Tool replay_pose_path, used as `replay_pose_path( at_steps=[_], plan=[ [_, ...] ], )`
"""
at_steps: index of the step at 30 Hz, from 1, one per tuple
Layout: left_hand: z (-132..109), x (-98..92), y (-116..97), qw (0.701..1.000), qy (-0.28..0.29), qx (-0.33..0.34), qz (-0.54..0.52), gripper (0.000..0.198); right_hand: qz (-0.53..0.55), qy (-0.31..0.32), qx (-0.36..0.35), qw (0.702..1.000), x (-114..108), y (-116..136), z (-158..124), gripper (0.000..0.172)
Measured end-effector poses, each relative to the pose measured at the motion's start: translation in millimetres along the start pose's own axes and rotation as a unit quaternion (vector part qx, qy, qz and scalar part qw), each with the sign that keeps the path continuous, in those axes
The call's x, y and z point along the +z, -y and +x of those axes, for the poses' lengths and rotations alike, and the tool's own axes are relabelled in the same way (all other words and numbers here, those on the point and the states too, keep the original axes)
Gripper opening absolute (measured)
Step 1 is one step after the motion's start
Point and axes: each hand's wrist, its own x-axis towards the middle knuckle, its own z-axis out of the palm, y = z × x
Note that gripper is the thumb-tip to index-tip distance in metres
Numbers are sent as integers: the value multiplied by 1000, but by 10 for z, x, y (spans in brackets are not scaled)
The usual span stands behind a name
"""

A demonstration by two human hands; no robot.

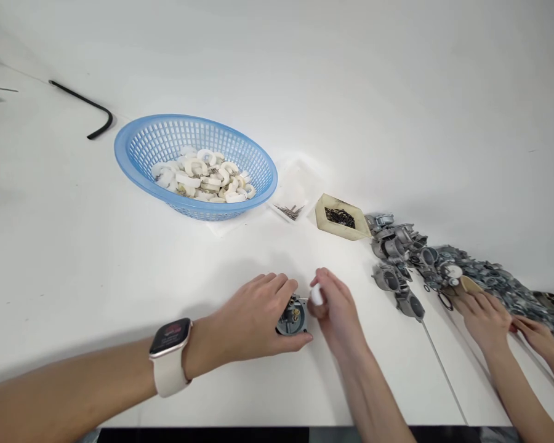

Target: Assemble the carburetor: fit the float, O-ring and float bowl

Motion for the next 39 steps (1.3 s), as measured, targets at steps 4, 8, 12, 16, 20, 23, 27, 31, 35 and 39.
replay_pose_path(
  at_steps=[4, 8, 12, 16, 20, 23, 27, 31, 35, 39],
  plan=[
    [-5, -3, -9, 1000, 3, 4, 3, 55, 13, -19, 0, 1000, -86, 6, 60, 35],
    [0, -7, -24, 1000, 8, 12, 5, 55, 10, -15, 1, 1000, -69, 6, 50, 35],
    [6, -1, -30, 1000, -2, 12, 10, 56, 7, -27, -8, 1000, -12, -31, -22, 37],
    [9, 3, -36, 1000, -1, 20, 13, 55, -23, -12, -14, 1000, -72, -34, -53, 36],
    [10, 8, -32, 1000, -9, 19, 16, 55, -41, -51, -51, 997, -125, 2, -45, 36],
    [15, 12, -24, 1000, -7, 19, 0, 53, -81, -18, -65, 994, -33, -6, -69, 35],
    [29, -4, -31, 998, 0, -23, -52, 61, -83, 13, -80, 993, 79, -31, -100, 35],
    [33, -64, -39, 995, 17, -44, -90, 61, -85, 40, -70, 993, 57, -34, -103, 36],
    [37, -127, 13, 993, 32, -28, -106, 51, -83, 52, -59, 993, 46, -35, -106, 35],
    [62, -133, 73, 991, 46, -26, -119, 48, -82, 54, -53, 994, 48, -34, -94, 36]
  ],
)
